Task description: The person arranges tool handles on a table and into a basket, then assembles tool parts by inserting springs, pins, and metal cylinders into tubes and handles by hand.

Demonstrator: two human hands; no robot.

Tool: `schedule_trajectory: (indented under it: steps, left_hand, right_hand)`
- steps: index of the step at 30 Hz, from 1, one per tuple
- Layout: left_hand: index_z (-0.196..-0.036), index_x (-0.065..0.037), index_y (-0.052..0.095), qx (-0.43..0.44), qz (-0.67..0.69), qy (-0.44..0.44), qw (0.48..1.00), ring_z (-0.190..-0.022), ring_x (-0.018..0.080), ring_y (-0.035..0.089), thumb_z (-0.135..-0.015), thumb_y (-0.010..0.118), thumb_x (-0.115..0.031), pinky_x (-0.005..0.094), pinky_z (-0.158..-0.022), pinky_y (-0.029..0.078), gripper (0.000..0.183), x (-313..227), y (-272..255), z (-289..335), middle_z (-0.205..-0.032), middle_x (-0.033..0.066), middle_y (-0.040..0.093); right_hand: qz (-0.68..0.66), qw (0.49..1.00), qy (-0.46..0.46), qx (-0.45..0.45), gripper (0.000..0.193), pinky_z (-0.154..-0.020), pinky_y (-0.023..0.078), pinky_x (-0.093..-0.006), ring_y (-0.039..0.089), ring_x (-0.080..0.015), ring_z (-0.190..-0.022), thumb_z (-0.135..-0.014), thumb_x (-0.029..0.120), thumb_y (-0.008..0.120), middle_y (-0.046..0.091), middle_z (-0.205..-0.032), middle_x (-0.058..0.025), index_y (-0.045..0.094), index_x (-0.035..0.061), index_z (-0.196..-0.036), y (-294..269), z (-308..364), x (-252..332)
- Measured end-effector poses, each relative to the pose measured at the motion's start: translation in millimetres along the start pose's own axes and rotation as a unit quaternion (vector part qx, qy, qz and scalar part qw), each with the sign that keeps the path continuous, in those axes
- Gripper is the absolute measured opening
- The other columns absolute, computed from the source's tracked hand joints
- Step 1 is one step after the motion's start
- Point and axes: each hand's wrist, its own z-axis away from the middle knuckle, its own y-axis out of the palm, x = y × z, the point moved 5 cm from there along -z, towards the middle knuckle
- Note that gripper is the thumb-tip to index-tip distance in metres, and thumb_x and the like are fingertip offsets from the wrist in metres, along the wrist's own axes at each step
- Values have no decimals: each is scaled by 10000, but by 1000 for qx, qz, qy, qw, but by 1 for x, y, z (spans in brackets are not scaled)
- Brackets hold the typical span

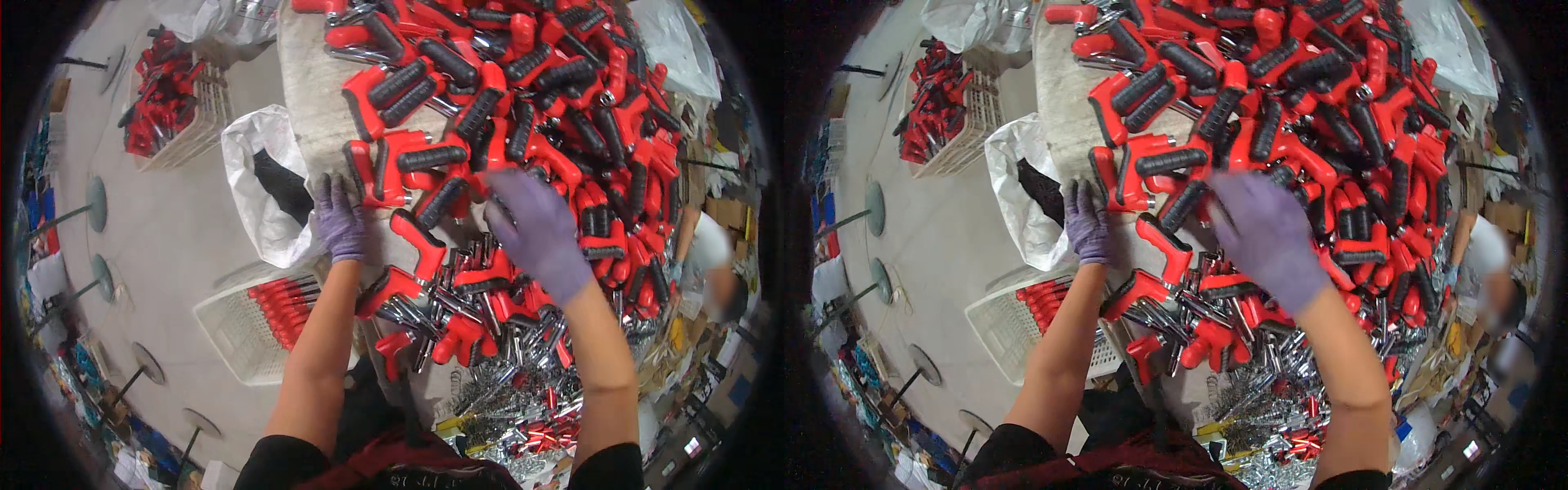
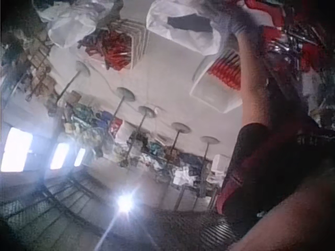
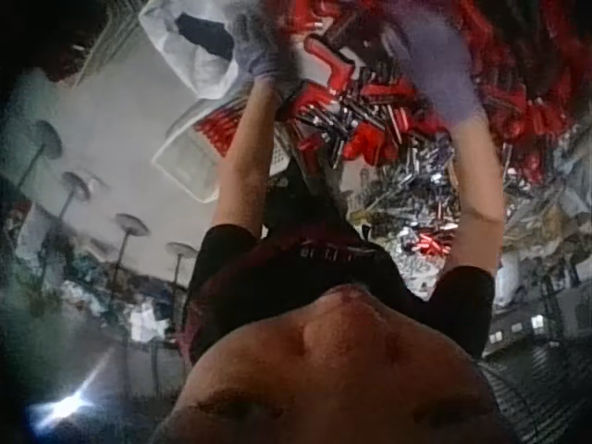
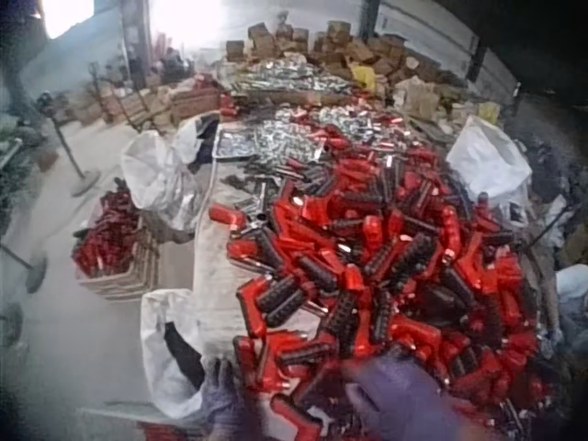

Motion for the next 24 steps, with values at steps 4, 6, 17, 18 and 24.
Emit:
schedule_trajectory:
  steps: [4, 6, 17, 18, 24]
  left_hand:
    - [-1279, -126, 437, 6, 0, -17, 1000, -1231, 338, 381, -761, 559, -200, 438, -995, 323, 537, 0, 6, 1, -1353, 134, 385]
    - [-1262, -125, 452, 2, 1, -4, 1000, -1225, 338, 388, -779, 551, -195, 436, -998, 321, 498, -10, 4, 0, -1347, 143, 388]
    - [-1266, -90, 430, 49, 14, -35, 998, -1228, 361, 367, -794, 540, -199, 449, -1019, 298, 497, -22, -4, -2, -1335, 185, 378]
    - [-1259, -91, 437, 46, 6, -38, 998, -1224, 360, 371, -791, 544, -190, 447, -1016, 304, 490, -19, -5, -2, -1332, 182, 383]
    - [-1265, -92, 423, 17, 7, -12, 1000, -1222, 370, 372, -767, 550, -155, 447, -1015, 308, 519, -25, -1, -1, -1333, 180, 380]
  right_hand:
    - [32, 997, -66, -29, 272, -763, 497, -393, 591, -315, -925, -824, 136, 536, 606, -992, -117, 561, 74, -1087, 55, -154, 34]
    - [175, 983, -36, 29, 259, -772, 500, -382, 603, -294, -941, -826, 132, 514, 623, -992, -110, 586, 78, -1069, 87, -217, 24]
    - [273, 958, 45, 68, 236, -720, 479, -434, 587, -237, -983, -818, 185, 521, 637, -1027, -73, 671, 153, -997, 151, -267, -3]
    - [228, 972, 45, 30, 230, -769, 475, -418, 577, -253, -990, -785, 214, 576, 610, -1030, -81, 644, 136, -991, 141, -251, 4]
    - [-8, 987, -83, -138, 356, -739, 478, -404, 563, -323, -839, -627, 106, 698, 551, -932, -106, 544, 81, -947, 19, -85, 2]
